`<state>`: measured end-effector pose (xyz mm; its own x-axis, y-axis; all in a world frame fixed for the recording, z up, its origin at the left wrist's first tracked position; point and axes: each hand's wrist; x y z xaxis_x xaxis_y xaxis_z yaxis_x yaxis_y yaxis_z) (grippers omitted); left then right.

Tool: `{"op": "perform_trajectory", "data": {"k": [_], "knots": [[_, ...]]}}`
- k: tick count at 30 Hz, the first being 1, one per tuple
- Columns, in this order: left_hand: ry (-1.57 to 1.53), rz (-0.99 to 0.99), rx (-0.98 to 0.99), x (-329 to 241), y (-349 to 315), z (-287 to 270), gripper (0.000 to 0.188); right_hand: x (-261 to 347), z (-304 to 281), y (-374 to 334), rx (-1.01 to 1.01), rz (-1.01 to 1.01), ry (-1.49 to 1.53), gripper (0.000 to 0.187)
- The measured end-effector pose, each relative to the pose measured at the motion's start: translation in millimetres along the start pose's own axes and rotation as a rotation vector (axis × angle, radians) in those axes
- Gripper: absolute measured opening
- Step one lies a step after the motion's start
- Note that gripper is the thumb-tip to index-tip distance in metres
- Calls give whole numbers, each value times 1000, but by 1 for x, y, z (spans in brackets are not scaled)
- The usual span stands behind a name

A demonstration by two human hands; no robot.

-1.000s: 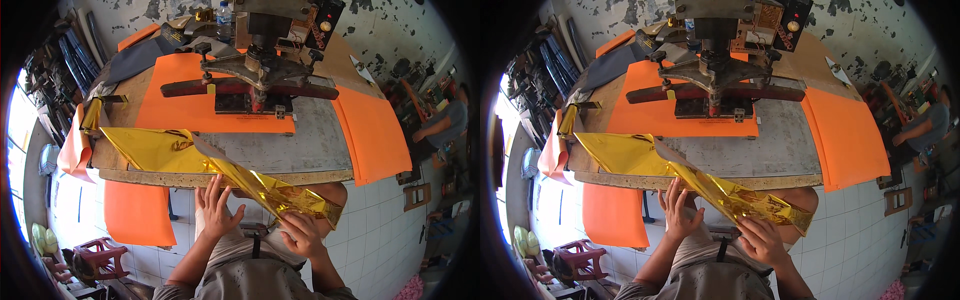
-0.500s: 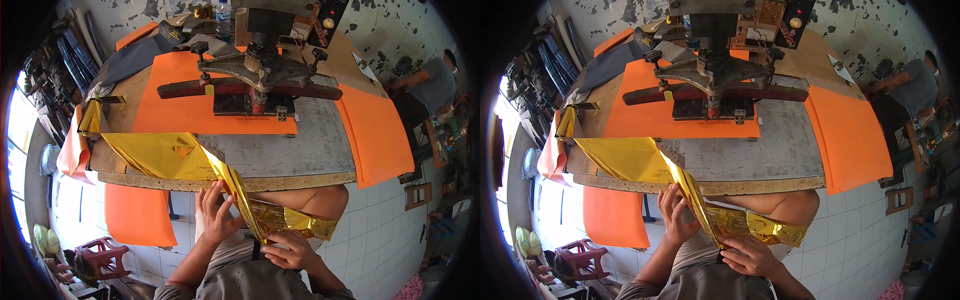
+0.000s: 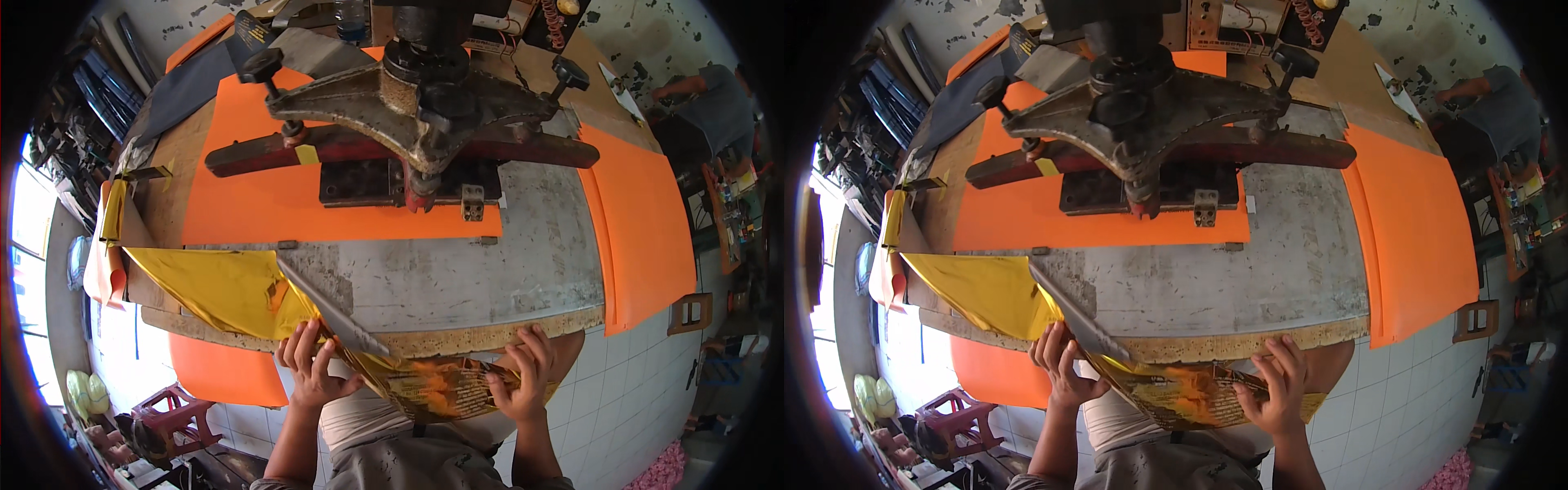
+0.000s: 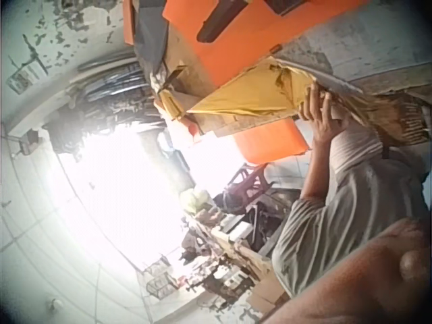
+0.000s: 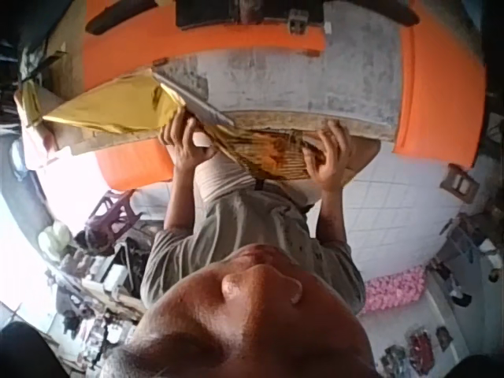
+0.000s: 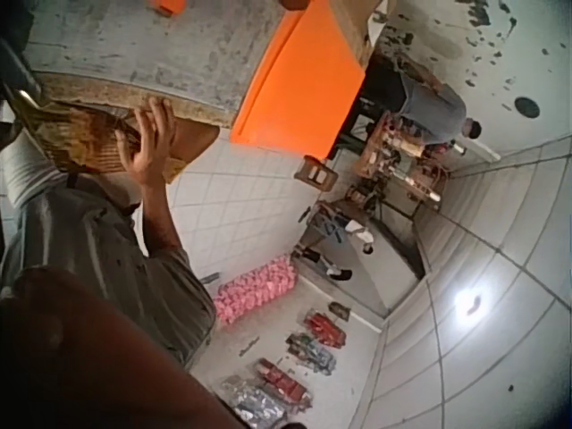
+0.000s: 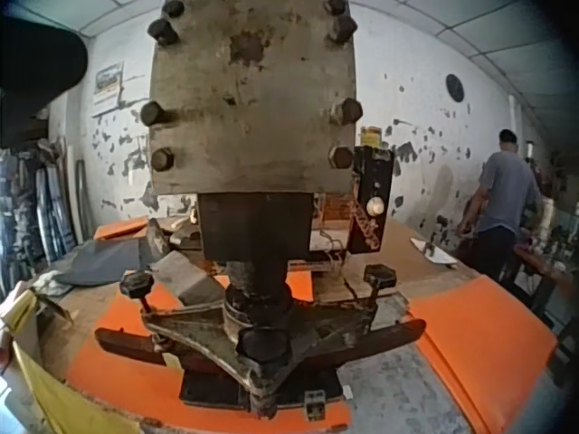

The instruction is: The person places orange sheets onto a work surface, aligns a gold foil strip over each, and operates a manual press to apply a stamp. They then remove the foil strip to reveal the results.

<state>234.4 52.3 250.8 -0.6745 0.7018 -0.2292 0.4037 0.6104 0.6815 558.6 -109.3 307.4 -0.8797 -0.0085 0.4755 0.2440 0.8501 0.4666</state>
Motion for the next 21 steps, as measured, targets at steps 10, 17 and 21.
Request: {"op": "perform_trajectory", "data": {"k": [10, 17, 21], "knots": [[149, 15, -27, 0, -6, 10, 76, -22, 21, -23, -78, -96, -85, 51], [157, 15, 0, 0, -5, 7, 72, -20, 25, -34, -202, -85, -81, 41], [153, 16, 5, 0, -4, 6, 72, -31, 26, -64, -171, 77, -19, 34]]}}
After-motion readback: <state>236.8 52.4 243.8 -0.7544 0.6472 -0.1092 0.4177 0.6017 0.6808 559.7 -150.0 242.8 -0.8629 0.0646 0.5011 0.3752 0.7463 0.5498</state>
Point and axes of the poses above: each hand's wrist, its own y-axis towards the middle knuckle, its own z-axis out of the palm, x = y × z, and after that the axes turned 3 degrees about -x, right-handed
